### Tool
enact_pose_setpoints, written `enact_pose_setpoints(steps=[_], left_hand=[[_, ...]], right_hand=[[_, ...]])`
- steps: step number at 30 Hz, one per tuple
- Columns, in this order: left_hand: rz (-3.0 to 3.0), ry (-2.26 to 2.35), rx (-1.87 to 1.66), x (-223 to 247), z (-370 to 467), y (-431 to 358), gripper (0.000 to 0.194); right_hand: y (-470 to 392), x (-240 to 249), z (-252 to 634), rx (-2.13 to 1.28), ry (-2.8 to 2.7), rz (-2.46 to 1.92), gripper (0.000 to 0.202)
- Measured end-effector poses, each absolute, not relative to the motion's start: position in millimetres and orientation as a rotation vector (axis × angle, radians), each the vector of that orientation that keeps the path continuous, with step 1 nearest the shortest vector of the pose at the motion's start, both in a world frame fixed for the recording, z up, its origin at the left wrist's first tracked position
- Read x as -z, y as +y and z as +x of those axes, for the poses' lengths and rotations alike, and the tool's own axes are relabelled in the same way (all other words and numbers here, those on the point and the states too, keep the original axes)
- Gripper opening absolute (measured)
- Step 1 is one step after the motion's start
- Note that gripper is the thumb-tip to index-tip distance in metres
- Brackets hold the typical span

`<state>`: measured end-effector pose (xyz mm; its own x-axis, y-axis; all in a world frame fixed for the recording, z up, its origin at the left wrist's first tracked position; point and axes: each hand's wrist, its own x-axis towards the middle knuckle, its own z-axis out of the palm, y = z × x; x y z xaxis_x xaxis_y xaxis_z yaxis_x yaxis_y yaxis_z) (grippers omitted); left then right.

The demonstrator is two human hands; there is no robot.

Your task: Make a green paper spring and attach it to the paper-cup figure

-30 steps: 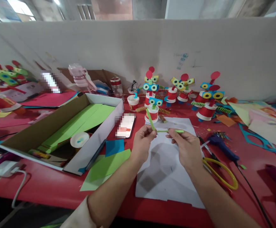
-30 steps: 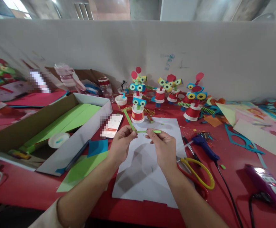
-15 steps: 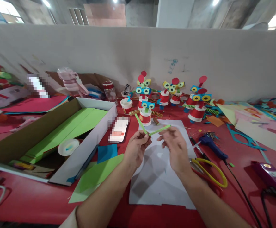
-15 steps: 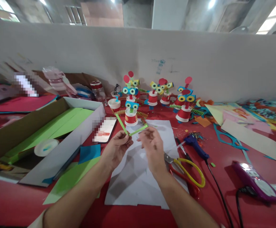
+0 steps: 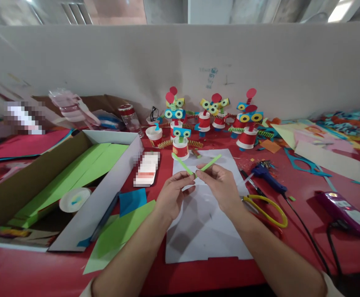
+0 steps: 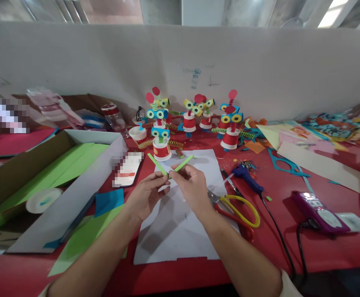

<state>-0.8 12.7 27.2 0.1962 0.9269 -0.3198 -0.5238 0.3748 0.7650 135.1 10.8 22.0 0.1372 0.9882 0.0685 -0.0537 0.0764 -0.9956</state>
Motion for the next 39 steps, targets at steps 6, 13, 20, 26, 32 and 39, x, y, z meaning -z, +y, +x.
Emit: enact_pose_setpoints(steps=[6,13,20,26,32,39], left_hand=[[0.455,0.846,-0.979,-28.4,-2.8,16.2,0.012],[0.401,0.83,-1.065,-32.7,-3.7,18.0,0.009],[0.392,0.743,-1.207,-27.4,-1.0,17.3,0.018],[0.399,0.733,-1.236,-24.2,0.6,15.0,0.02],[0.418,0.691,-1.223,-31.3,5.3,10.6,0.022],[0.586,0.708,-1.284,-32.2,2.7,9.0,0.012]], right_hand=[[10.9,-25.7,137.2,-1.172,-1.077,-1.151,0.027],[9.1,-33.6,135.8,-1.179,-1.038,-1.142,0.025],[0.8,-35.2,129.4,-0.911,-1.37,-1.219,0.014],[-1.3,-35.0,129.3,-0.864,-1.399,-1.175,0.011],[-0.7,-33.0,129.7,-0.951,-1.353,-1.209,0.019],[0.0,-29.2,127.0,-0.993,-1.275,-1.198,0.02]])
